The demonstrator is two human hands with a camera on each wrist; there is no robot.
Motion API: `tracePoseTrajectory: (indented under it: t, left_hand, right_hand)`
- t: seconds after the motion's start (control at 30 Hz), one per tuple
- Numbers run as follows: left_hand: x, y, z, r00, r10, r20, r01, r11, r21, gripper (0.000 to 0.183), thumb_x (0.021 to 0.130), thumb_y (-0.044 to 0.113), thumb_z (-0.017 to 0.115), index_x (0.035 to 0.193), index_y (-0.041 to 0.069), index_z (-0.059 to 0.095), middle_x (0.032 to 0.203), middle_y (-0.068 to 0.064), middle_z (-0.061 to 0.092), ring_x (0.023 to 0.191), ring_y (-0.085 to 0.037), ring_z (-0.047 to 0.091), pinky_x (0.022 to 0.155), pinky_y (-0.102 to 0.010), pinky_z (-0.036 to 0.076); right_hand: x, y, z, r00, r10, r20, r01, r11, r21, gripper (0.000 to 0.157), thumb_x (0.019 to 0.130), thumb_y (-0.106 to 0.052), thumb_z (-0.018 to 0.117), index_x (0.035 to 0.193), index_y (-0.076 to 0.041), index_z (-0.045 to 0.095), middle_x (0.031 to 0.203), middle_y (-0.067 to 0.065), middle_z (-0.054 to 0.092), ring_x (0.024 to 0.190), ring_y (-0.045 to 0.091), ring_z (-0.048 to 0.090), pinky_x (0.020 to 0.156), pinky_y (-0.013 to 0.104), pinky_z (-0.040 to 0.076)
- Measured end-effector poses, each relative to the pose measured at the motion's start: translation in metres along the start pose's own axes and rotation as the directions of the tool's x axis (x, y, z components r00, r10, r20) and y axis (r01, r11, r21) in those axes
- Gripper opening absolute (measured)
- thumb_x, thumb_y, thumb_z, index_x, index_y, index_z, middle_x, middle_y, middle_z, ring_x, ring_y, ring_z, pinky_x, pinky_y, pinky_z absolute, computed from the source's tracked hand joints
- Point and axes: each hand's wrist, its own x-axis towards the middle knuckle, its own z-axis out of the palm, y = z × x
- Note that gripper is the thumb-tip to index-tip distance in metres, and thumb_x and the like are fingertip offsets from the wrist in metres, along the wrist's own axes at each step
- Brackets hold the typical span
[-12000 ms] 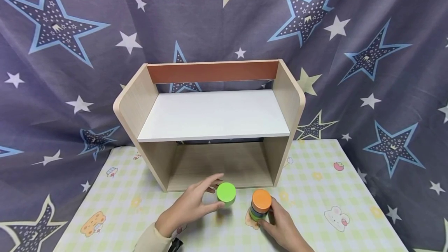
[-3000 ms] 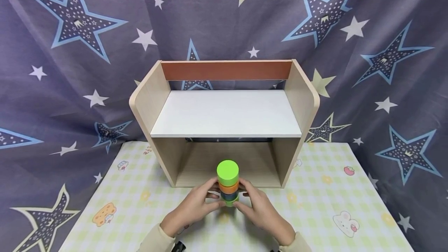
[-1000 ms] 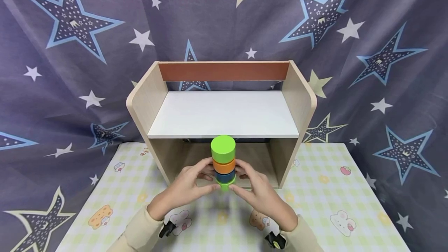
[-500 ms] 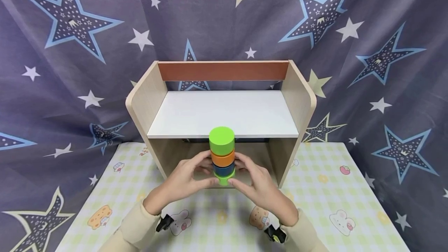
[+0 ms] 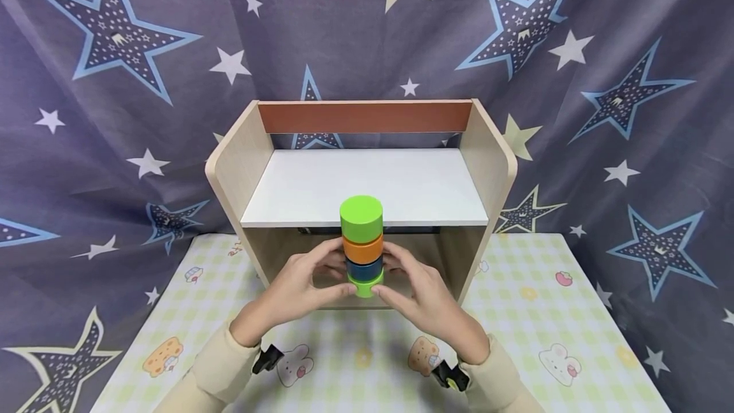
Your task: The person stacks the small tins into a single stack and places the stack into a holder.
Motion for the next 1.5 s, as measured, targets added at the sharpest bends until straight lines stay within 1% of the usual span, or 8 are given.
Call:
tracePoseTrajectory:
  t: [0.13, 0.3, 0.47, 0.6, 0.77, 1.03, 1.27, 1.5]
  left_hand:
    - [0.003, 0.003, -0.003, 1.0, 0.015, 0.002, -0.015, 1.0, 0.0, 0.074, 0.088, 0.025, 0.08, 0.151, 0.019, 0.042, 0.127, 0.001, 0.064, 0.099, -0.008, 0.066, 0.086, -0.027, 0.056]
    - [0.006, 0.007, -0.007, 1.0, 0.023, 0.006, -0.023, 1.0, 0.001, 0.074, 0.089, 0.027, 0.079, 0.151, 0.018, 0.041, 0.128, 0.001, 0.063, 0.1, -0.007, 0.066, 0.086, -0.027, 0.056]
    - [0.01, 0.011, -0.011, 0.999, 0.038, -0.005, -0.038, 0.999, 0.017, 0.074, 0.089, 0.028, 0.079, 0.151, 0.018, 0.041, 0.12, 0.001, 0.067, 0.098, -0.007, 0.066, 0.086, -0.027, 0.056]
    - [0.014, 0.014, -0.013, 0.998, 0.059, -0.022, -0.058, 0.998, 0.032, 0.074, 0.088, 0.025, 0.081, 0.15, 0.017, 0.043, 0.115, 0.001, 0.069, 0.096, -0.008, 0.067, 0.085, -0.026, 0.056]
    - [0.018, 0.017, -0.016, 0.996, 0.085, -0.034, -0.084, 0.996, 0.035, 0.073, 0.086, 0.021, 0.082, 0.149, 0.014, 0.045, 0.114, 0.001, 0.07, 0.094, -0.009, 0.068, 0.085, -0.026, 0.056]
    - [0.024, 0.026, -0.024, 0.995, 0.092, -0.028, -0.091, 0.994, 0.055, 0.074, 0.088, 0.024, 0.081, 0.15, 0.015, 0.043, 0.116, 0.002, 0.07, 0.096, -0.008, 0.067, 0.087, -0.028, 0.056]
    - [0.031, 0.03, -0.031, 0.994, 0.104, -0.041, -0.099, 0.99, 0.099, 0.075, 0.086, 0.024, 0.082, 0.149, 0.013, 0.043, 0.113, 0.003, 0.071, 0.096, -0.013, 0.069, 0.089, -0.028, 0.055]
    - [0.039, 0.036, -0.037, 0.988, 0.146, -0.049, -0.141, 0.986, 0.094, 0.076, 0.087, 0.023, 0.082, 0.15, 0.014, 0.042, 0.112, 0.004, 0.07, 0.098, -0.005, 0.066, 0.09, -0.029, 0.054]
  right_hand:
    - [0.003, -0.002, -0.002, 1.0, -0.003, -0.008, 0.003, 1.0, 0.0, 0.077, 0.082, 0.001, 0.081, 0.148, -0.009, 0.043, 0.119, 0.004, 0.069, 0.105, 0.019, 0.067, 0.085, 0.044, 0.058]
    - [0.007, -0.004, -0.005, 1.0, -0.017, -0.013, 0.017, 1.0, 0.004, 0.08, 0.081, 0.003, 0.081, 0.15, -0.008, 0.041, 0.12, 0.005, 0.068, 0.105, 0.02, 0.067, 0.086, 0.041, 0.057]
    - [0.011, -0.006, -0.009, 1.0, -0.018, -0.014, 0.018, 1.0, 0.005, 0.078, 0.081, 0.003, 0.081, 0.149, -0.008, 0.043, 0.12, 0.005, 0.068, 0.105, 0.019, 0.067, 0.087, 0.039, 0.057]
    - [0.013, -0.006, -0.012, 1.0, -0.004, -0.005, 0.004, 1.0, 0.028, 0.075, 0.084, 0.003, 0.079, 0.148, -0.008, 0.043, 0.12, 0.005, 0.068, 0.106, 0.018, 0.066, 0.088, 0.04, 0.057]
    - [0.018, -0.009, -0.016, 1.0, -0.018, -0.003, 0.018, 0.999, 0.044, 0.075, 0.083, 0.005, 0.079, 0.148, -0.007, 0.043, 0.119, 0.006, 0.068, 0.105, 0.019, 0.066, 0.089, 0.035, 0.056]
    - [0.028, -0.015, -0.023, 0.999, -0.046, -0.018, 0.047, 0.997, 0.056, 0.074, 0.082, 0.007, 0.079, 0.147, -0.006, 0.045, 0.118, 0.007, 0.069, 0.104, 0.02, 0.067, 0.089, 0.031, 0.056]
    - [0.036, -0.018, -0.029, 0.999, -0.047, -0.016, 0.047, 0.998, 0.044, 0.076, 0.082, 0.007, 0.079, 0.148, -0.006, 0.044, 0.119, 0.007, 0.069, 0.105, 0.02, 0.067, 0.09, 0.036, 0.056]
    - [0.045, -0.019, -0.036, 0.997, -0.065, -0.028, 0.066, 0.997, 0.032, 0.076, 0.08, 0.009, 0.079, 0.147, -0.005, 0.045, 0.115, 0.006, 0.07, 0.104, 0.02, 0.067, 0.093, 0.039, 0.055]
